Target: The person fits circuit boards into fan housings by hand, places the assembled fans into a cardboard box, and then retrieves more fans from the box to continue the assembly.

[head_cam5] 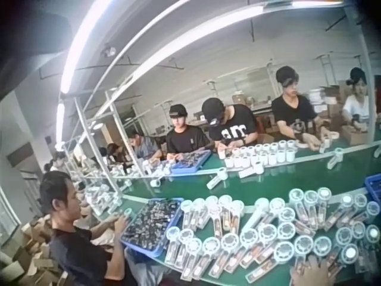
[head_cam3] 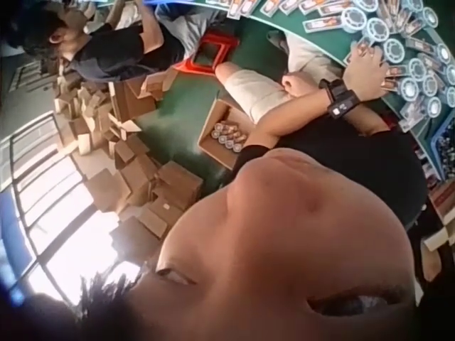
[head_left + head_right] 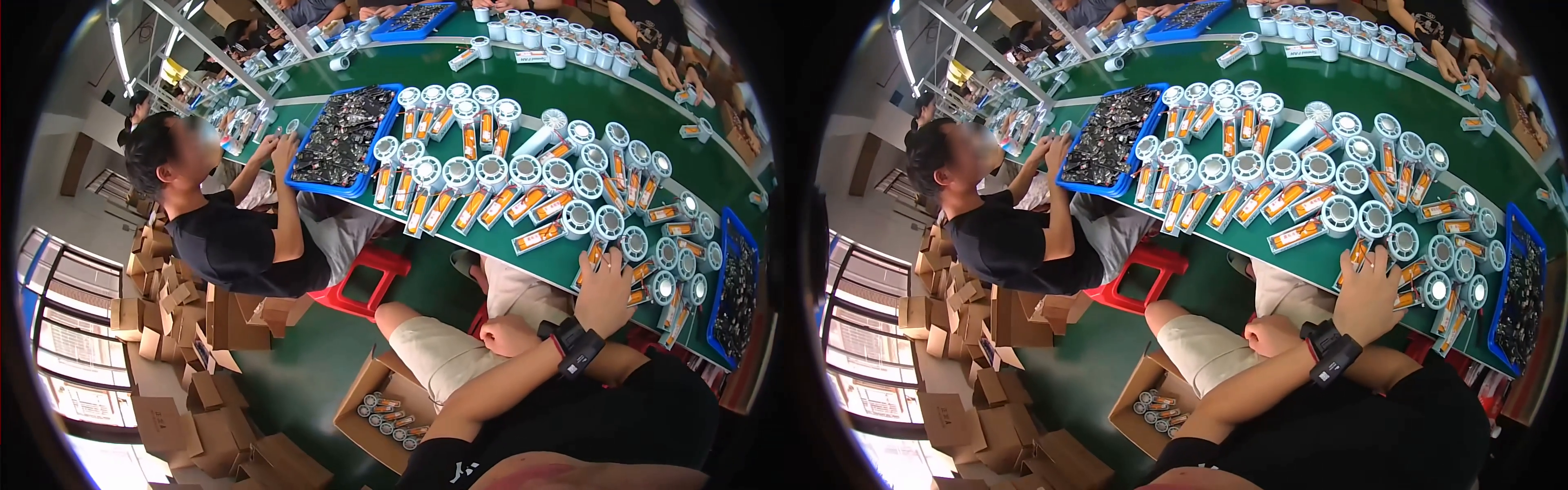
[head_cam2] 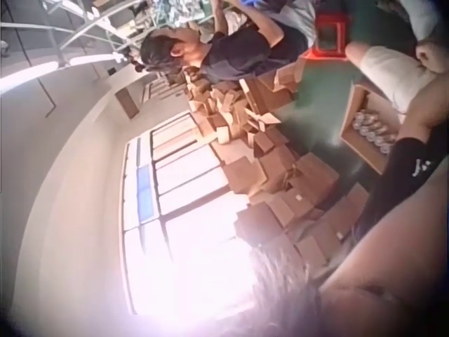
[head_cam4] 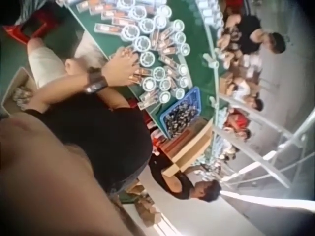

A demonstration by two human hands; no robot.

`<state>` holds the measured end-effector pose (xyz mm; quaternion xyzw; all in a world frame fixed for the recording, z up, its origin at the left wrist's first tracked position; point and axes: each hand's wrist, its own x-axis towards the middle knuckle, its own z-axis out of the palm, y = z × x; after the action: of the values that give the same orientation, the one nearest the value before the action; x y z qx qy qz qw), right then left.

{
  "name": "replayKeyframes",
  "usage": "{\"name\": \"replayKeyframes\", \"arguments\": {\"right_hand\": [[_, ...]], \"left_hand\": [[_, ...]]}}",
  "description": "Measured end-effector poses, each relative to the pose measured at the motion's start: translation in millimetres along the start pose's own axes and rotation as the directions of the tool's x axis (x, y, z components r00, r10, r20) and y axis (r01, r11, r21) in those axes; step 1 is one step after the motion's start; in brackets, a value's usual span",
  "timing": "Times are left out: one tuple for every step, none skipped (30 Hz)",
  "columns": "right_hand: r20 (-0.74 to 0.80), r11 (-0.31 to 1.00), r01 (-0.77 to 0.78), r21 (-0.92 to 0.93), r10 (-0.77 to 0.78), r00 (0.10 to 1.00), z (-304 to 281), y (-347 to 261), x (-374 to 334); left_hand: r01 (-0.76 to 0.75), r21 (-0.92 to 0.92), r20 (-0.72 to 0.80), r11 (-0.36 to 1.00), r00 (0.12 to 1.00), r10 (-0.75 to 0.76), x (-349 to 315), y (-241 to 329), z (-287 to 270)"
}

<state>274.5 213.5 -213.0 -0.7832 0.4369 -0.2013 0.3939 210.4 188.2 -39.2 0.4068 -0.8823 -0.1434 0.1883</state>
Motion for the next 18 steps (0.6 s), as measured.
{"name": "replayKeyframes", "arguments": {"right_hand": [[0.002, 1.000, 0.006, -0.006, -0.006, 1.000, 0, 0, 0], [0.003, 1.000, 0.006, -0.009, -0.006, 1.000, 0, 0, 0], [0.006, 1.000, -0.001, -0.017, 0.002, 1.000, 0, 0, 1], [0.009, 1.000, -0.009, -0.024, 0.009, 1.000, 0, 0, 1], [0.011, 0.999, -0.017, -0.031, 0.017, 1.000, 1, 0, 1], [0.010, 0.999, -0.020, -0.033, 0.020, 1.000, 1, 0, 1], [0.011, 0.999, -0.014, -0.031, 0.015, 1.000, 0, 0, 1], [0.010, 1.000, -0.010, -0.028, 0.010, 1.000, 0, 0, 2], [0.008, 1.000, -0.007, -0.026, 0.007, 1.000, 1, 0, 2], [0.003, 1.000, -0.013, -0.026, 0.013, 1.000, 2, 0, 1], [0.000, 1.000, -0.015, -0.015, 0.015, 1.000, 2, 1, 1], [-0.005, 1.000, -0.018, -0.004, 0.018, 1.000, 4, 1, 1], [-0.011, 1.000, -0.022, 0.007, 0.022, 1.000, 5, 3, 1], [-0.021, 0.999, -0.034, 0.006, 0.034, 0.999, 6, 4, 2], [-0.004, 1.000, -0.025, -0.008, 0.025, 1.000, 7, 7, 4], [0.009, 1.000, -0.023, -0.021, 0.023, 1.000, 7, 9, 4], [0.023, 0.999, -0.021, -0.035, 0.022, 1.000, 8, 11, 2], [0.006, 0.999, -0.039, -0.037, 0.040, 0.999, 9, 12, 3]], "left_hand": [[-0.008, -0.003, 0.002, 1.000, 1.000, 0.008, 0, -1, 1], [-0.016, -0.006, 0.004, 1.000, 1.000, 0.016, 1, -2, 2], [-0.016, -0.007, 0.001, 1.000, 1.000, 0.016, 1, -3, 3], [-0.028, -0.010, -0.011, 1.000, 1.000, 0.028, 0, -4, 4], [-0.040, -0.013, -0.022, 0.999, 0.999, 0.040, 0, -5, 5], [-0.054, -0.017, -0.032, 0.998, 0.998, 0.053, -1, -6, 5], [-0.056, -0.020, -0.033, 0.998, 0.998, 0.056, -1, -7, 5], [-0.061, -0.040, -0.044, 0.997, 0.997, 0.059, -1, -9, 5], [-0.066, -0.059, -0.055, 0.996, 0.996, 0.063, -2, -10, 6], [-0.073, -0.080, -0.065, 0.994, 0.996, 0.068, -3, -12, 6], [-0.081, -0.085, -0.063, 0.993, 0.995, 0.076, -3, -12, 5], [-0.092, -0.111, -0.081, 0.990, 0.993, 0.083, -4, -12, 4], [-0.105, -0.138, -0.097, 0.985, 0.991, 0.092, -5, -13, 3], [-0.119, -0.165, -0.113, 0.979, 0.988, 0.101, -6, -13, 2], [-0.132, -0.173, -0.108, 0.976, 0.988, 0.114, -7, -15, 0], [-0.141, -0.210, -0.135, 0.968, 0.984, 0.114, -8, -17, -1], [-0.150, -0.247, -0.160, 0.957, 0.981, 0.112, -8, -18, -3], [-0.162, -0.283, -0.187, 0.946, 0.976, 0.111, -8, -20, -5]]}}
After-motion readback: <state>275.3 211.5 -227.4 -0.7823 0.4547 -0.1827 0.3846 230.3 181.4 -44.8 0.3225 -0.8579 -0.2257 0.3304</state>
